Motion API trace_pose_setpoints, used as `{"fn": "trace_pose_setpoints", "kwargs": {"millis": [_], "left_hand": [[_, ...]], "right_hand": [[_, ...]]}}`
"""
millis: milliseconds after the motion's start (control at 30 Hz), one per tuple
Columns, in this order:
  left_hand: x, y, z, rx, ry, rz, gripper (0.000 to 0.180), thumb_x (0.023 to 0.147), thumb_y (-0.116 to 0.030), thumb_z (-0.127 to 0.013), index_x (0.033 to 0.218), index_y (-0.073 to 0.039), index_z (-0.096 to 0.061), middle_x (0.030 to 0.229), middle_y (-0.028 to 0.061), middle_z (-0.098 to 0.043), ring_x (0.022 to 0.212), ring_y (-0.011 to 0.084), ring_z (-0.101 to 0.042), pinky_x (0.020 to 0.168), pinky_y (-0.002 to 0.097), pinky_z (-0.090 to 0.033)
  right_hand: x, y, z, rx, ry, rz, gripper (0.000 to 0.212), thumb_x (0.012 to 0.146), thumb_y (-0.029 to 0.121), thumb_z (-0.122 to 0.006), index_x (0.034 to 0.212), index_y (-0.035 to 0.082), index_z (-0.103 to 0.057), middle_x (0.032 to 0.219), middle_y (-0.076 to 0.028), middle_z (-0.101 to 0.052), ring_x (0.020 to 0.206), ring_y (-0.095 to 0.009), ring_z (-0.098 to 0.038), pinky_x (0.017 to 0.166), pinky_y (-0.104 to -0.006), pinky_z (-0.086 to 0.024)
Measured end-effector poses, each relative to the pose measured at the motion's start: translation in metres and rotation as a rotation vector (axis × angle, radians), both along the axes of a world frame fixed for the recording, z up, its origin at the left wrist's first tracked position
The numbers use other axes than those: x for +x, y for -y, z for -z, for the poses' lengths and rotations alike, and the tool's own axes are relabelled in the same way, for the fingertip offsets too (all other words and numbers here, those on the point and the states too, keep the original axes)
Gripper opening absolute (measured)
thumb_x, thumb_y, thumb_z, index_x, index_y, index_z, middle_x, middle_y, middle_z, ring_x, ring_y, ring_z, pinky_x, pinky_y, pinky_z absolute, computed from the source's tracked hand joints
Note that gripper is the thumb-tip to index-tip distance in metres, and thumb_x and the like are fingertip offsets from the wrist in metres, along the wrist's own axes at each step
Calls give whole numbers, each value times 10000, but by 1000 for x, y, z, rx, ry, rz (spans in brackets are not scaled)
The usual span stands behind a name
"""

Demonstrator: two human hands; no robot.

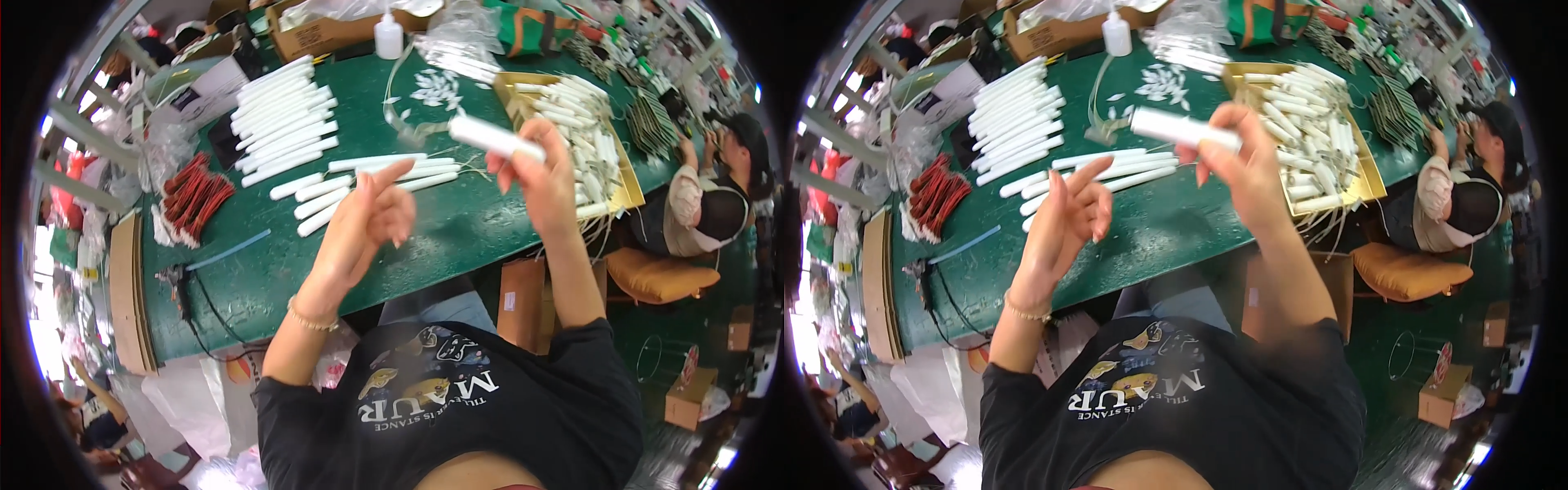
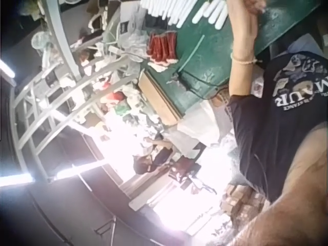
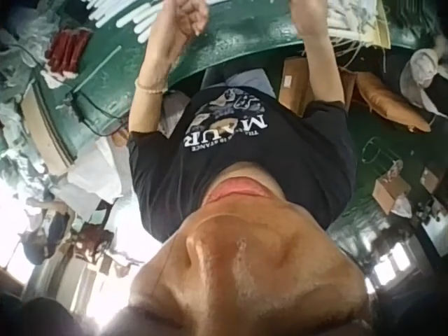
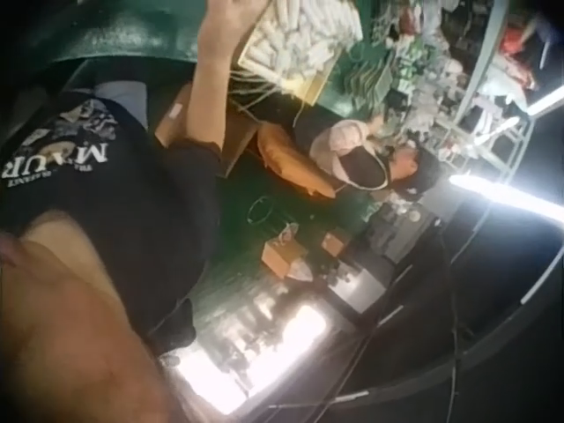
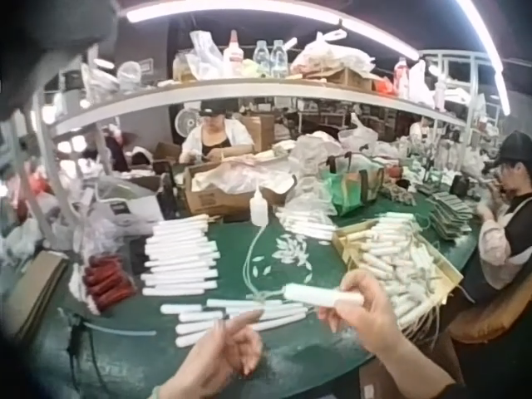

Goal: The recorder is assembling or inspecting small white plastic tubes by threading them with a thin wire at a production workbench.

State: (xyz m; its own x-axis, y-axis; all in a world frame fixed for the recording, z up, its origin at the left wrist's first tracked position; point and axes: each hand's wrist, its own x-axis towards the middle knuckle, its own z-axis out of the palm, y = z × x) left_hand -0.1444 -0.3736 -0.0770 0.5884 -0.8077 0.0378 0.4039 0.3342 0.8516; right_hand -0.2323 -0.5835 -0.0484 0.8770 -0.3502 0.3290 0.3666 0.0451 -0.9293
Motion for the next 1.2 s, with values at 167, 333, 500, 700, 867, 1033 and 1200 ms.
{"fn": "trace_pose_setpoints", "kwargs": {"millis": [167, 333, 500, 700, 867, 1033, 1200], "left_hand": [[1, 2, 2, 60, -72, -221, 293, 924, -286, -414, 1049, -29, -475, 602, -12, -399, 484, 79, -350, 430, 201, -282], [-20, 8, 5, 293, 238, -144, 236, 901, -193, -478, 959, -4, -608, 542, 1, -492, 425, 34, -386, 386, 162, -282], [-12, 2, 8, 331, 218, -157, 240, 883, -208, -501, 973, -27, -630, 503, -33, -465, 392, 21, -378, 365, 166, -284], [48, -37, 8, 48, -5, -406, 257, 901, -203, -478, 996, 19, -565, 492, -46, -385, 424, 35, -305, 397, 184, -233], [59, -42, 4, 176, 88, -356, 224, 894, -211, -482, 946, -3, -547, 535, -42, -406, 449, 33, -320, 421, 171, -237], [87, -50, 11, 412, 375, -228, 242, 863, -206, -527, 988, -7, -580, 783, 8, -562, 657, 67, -496, 571, 179, -401], [136, -70, 34, 823, 1119, -469, 213, 789, -166, -555, 959, -53, -616, 935, 101, -607, 815, 218, -577, 678, 326, -470]], "right_hand": [[-14, -27, 41, 49, -211, -250, 272, 773, 108, -558, 981, 43, -394, 872, -150, -583, 788, -176, -574, 645, -250, -448], [-13, -54, 45, 38, -333, -470, 411, 801, 150, -570, 1158, 41, -396, 864, -67, -557, 693, -110, -544, 596, -210, -417], [-5, -59, 52, -46, -308, -182, 198, 851, 158, -560, 985, 18, -518, 695, 9, -530, 557, -22, -449, 486, -158, -339], [-8, -37, 52, -50, -429, -54, 100, 882, 136, -493, 899, 39, -508, 590, 32, -459, 413, 1, -340, 361, -137, -247], [-13, -31, 58, -275, -379, -50, 75, 882, 114, -480, 867, 42, -497, 590, 39, -432, 440, 2, -347, 380, -143, -253], [-11, -45, 42, 59, -490, 31, 65, 889, 92, -442, 876, 32, -461, 683, -37, -538, 451, -36, -433, 362, -139, -300], [-6, -32, 59, 42, -341, 102, 91, 899, 128, -447, 897, 38, -458, 727, -59, -563, 456, -25, -445, 341, -133, -305]]}}
